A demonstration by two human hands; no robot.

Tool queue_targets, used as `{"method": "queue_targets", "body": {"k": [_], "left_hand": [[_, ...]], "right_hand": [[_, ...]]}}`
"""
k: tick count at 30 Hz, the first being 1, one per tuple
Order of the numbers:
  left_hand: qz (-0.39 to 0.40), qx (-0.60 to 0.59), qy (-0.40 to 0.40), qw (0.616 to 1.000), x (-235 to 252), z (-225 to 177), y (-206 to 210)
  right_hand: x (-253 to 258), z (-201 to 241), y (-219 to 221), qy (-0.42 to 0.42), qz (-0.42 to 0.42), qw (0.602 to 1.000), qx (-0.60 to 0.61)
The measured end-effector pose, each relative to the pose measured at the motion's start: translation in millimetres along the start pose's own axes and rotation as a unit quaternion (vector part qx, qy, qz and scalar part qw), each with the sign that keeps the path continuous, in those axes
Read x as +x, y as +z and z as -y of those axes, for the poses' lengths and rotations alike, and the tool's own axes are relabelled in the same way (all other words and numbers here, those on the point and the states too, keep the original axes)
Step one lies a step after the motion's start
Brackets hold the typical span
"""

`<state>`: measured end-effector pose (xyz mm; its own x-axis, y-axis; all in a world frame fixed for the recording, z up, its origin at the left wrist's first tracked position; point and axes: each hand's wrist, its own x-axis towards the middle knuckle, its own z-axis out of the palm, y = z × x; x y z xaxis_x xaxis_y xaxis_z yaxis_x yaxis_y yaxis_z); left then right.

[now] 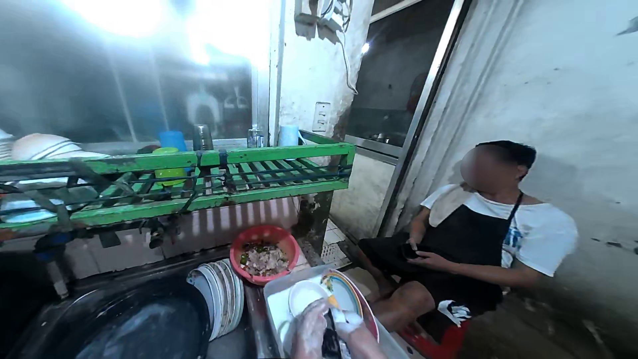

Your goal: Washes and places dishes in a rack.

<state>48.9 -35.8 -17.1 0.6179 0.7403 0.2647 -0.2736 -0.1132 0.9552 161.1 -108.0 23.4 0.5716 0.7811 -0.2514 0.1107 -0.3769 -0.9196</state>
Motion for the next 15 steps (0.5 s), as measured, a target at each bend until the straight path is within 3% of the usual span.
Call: {"method": "queue_targets", "body": {"k": [1, 3, 6, 8, 10, 12, 13, 15], "left_hand": [[-0.020, 0.021, -0.002, 1.000, -1.1, 0.8, 5.6], [-0.043, 0.063, -0.112, 0.991, 4.9, -16.0, 5.2], [0.048, 0.034, -0.335, 0.940, 25.1, -39.2, -15.6], [0.100, 0.006, -0.387, 0.916, 34.4, -35.4, -23.3], [0.073, -0.031, -0.328, 0.941, 28.2, -26.7, -16.6], [0.043, -0.017, -0.167, 0.985, 18.9, -14.5, -3.9], [0.021, 0.012, -0.099, 0.995, 15.6, -10.2, 3.4], [0.021, 0.071, -0.082, 0.994, 12.5, -12.8, 6.3]], "right_hand": [[-2.9, 1.5, 6.2, -0.015, -0.010, 1.000, -0.006], [-16.2, 1.8, 19.0, -0.081, -0.018, 0.996, -0.042], [-29.2, -14.3, 23.7, -0.236, 0.041, 0.945, -0.225], [-33.6, -12.2, 23.2, -0.295, 0.069, 0.916, -0.263], [-29.4, -14.6, 18.6, -0.223, 0.044, 0.967, -0.120], [-16.7, -12.0, 13.0, -0.105, -0.036, 0.993, 0.045], [-13.3, -9.6, 11.0, -0.077, -0.061, 0.993, 0.070], [-18.1, -10.3, 11.8, -0.105, -0.046, 0.993, -0.007]]}}
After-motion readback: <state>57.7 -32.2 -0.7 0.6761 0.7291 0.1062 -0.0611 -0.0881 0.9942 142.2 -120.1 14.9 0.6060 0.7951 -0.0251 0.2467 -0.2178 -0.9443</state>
